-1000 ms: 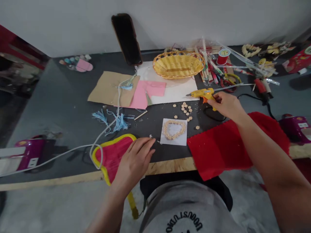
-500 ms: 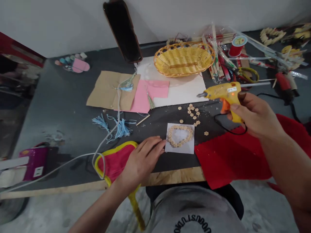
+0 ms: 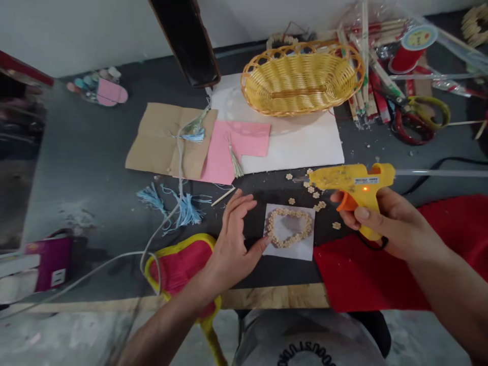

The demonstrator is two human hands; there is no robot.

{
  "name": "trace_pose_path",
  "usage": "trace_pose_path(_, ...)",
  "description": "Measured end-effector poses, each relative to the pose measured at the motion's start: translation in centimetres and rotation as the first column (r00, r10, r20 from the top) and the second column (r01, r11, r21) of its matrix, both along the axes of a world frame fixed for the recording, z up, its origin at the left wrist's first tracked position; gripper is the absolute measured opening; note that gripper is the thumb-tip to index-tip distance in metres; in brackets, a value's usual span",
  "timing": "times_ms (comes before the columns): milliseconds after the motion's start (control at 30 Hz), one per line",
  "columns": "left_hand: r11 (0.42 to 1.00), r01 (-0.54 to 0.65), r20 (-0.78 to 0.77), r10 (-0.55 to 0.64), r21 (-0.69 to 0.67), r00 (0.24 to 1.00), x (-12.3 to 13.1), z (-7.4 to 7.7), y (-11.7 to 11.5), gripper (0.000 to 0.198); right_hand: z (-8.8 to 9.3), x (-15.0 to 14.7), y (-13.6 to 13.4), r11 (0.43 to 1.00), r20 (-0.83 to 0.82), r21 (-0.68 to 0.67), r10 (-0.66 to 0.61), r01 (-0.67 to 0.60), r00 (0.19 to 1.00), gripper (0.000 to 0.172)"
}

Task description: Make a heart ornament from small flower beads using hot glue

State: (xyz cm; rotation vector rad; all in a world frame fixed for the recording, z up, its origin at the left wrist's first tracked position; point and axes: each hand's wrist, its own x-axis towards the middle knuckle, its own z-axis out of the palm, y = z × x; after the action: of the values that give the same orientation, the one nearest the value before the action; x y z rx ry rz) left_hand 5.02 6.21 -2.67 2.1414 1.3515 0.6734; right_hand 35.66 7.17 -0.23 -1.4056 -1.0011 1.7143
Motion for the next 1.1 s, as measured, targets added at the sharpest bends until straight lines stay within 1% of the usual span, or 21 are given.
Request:
trace_pose_path(100,1.0,-0.003,0.0,0.003,-0.025,1.0,0.0,0.0,0.0,0.064,0.3,-0.3,-0.1,0.997,0.041,0.004,0.081,-0.081,0.996,0.034)
trace_pose_path(267,0.999,-0.013,-0.009,0.013,-0.044,1.0,0.1,-0.1,-0.1,0.064,0.5,-0.7,-0.1,0.973,0.058,0.054,0.221,-0.224,0.974,0.017)
trace_pose_path(333,0.999,-0.021,-0.013,0.021,-0.046,1.0,0.2,-0.2,-0.1,0.063,0.4,-0.7,-0.2,0.963,0.083,0.068,0.254,-0.26,0.964,0.013)
trace_pose_path(533,0.998,-0.028,-0.024,0.027,-0.051,0.999,0.3,-0.3,-0.1,0.065,0.1,-0.4,-0.6,0.933,0.192,0.1,0.322,-0.345,0.927,0.022)
trace_pose_path(667,0.999,-0.028,-0.038,0.026,-0.031,0.999,0.3,-0.2,-0.1,0.065,0.4,-0.6,-0.5,0.898,0.294,0.118,0.377,-0.425,0.878,0.03)
trace_pose_path(767,0.999,-0.034,-0.049,0.032,-0.032,0.998,0.4,-0.1,-0.1,0.067,0.6,-0.9,-0.6,0.858,0.379,0.132,0.42,-0.497,0.825,0.026)
trace_pose_path(833,0.999,-0.039,-0.053,0.037,-0.035,0.998,0.4,0.0,-0.1,0.067,0.6,-1.1,-0.7,0.841,0.442,0.108,0.438,-0.531,0.783,0.023)
trace_pose_path(867,0.999,-0.041,-0.056,0.039,-0.034,0.998,0.4,0.0,-0.1,0.067,0.6,-1.2,-0.9,0.838,0.474,0.089,0.44,-0.538,0.763,0.023)
trace_pose_path(967,0.999,-0.041,-0.057,0.04,-0.021,0.998,0.5,0.1,-0.2,0.067,0.6,-1.3,-1.2,0.839,0.539,0.058,0.43,-0.541,0.724,0.032)
trace_pose_path(1033,0.999,-0.039,-0.054,0.038,-0.021,0.998,0.4,0.1,-0.2,0.066,0.5,-1.3,-1.3,0.835,0.557,0.066,0.424,-0.547,0.714,0.034)
trace_pose_path(1100,0.999,-0.038,-0.052,0.036,-0.025,0.998,0.4,0.0,-0.2,0.065,0.5,-1.4,-1.3,0.825,0.559,0.094,0.42,-0.558,0.715,0.033)
